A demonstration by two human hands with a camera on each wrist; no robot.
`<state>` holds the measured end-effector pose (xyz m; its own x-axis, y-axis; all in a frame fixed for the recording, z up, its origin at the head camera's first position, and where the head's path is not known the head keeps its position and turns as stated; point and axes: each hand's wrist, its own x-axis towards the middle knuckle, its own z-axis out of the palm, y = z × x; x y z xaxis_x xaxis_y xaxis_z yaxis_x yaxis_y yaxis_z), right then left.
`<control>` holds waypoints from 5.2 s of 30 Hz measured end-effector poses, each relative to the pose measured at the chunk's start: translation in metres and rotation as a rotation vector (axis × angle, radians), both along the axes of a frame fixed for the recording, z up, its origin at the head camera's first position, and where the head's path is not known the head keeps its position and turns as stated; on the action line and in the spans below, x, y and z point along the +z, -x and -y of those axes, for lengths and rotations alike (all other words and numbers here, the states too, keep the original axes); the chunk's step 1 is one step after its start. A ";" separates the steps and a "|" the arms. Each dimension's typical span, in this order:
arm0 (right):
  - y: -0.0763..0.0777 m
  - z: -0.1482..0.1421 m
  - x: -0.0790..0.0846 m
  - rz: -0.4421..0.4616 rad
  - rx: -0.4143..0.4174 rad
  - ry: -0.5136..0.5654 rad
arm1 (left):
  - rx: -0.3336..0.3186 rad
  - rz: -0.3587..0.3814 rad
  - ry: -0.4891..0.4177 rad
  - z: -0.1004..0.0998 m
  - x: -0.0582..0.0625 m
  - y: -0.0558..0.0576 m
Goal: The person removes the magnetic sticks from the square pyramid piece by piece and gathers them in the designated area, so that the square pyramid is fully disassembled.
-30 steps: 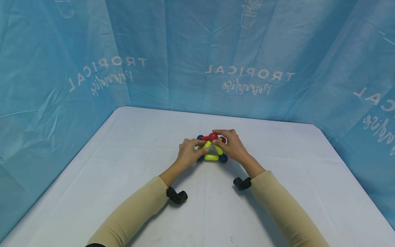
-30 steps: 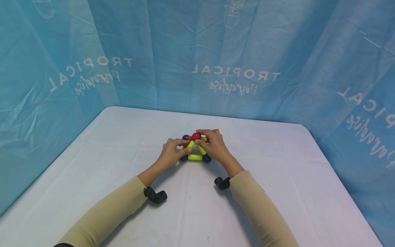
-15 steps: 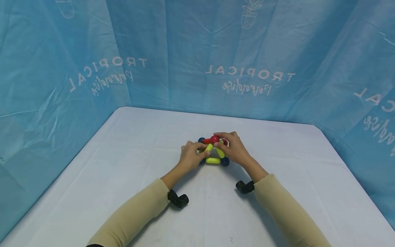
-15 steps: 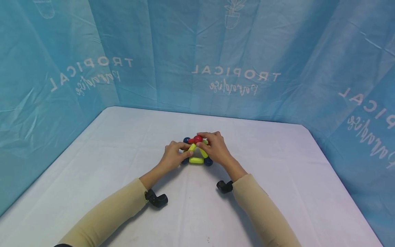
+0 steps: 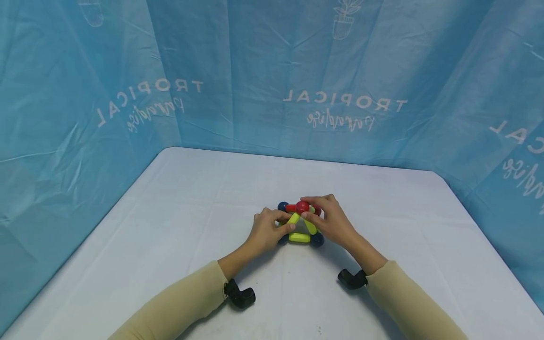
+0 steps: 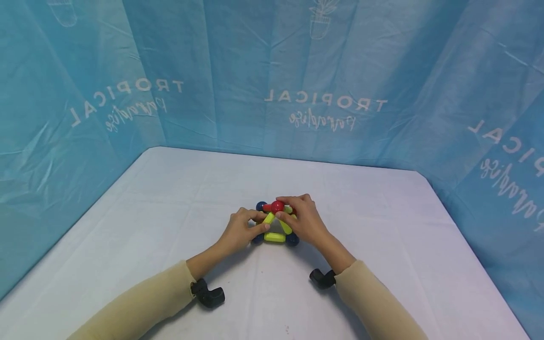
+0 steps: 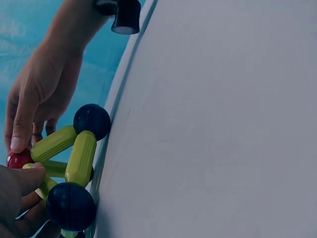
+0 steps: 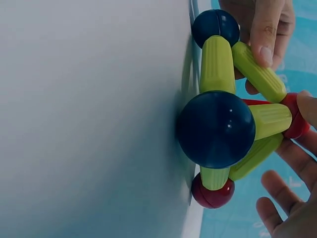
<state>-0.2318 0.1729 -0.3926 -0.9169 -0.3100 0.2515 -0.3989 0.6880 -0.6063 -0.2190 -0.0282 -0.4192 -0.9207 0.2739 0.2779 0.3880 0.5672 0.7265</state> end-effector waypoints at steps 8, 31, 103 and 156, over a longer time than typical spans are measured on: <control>-0.019 -0.003 0.001 -0.021 0.000 0.021 | -0.049 -0.007 -0.002 0.001 0.004 -0.017; -0.022 0.000 0.000 -0.102 -0.017 0.023 | 0.011 -0.059 -0.100 0.000 -0.002 -0.027; -0.016 0.001 0.000 -0.103 -0.012 0.019 | -0.086 0.019 0.096 0.001 0.011 0.021; 0.017 -0.011 0.005 0.050 -0.103 0.127 | -0.014 0.083 -0.164 0.019 0.005 -0.039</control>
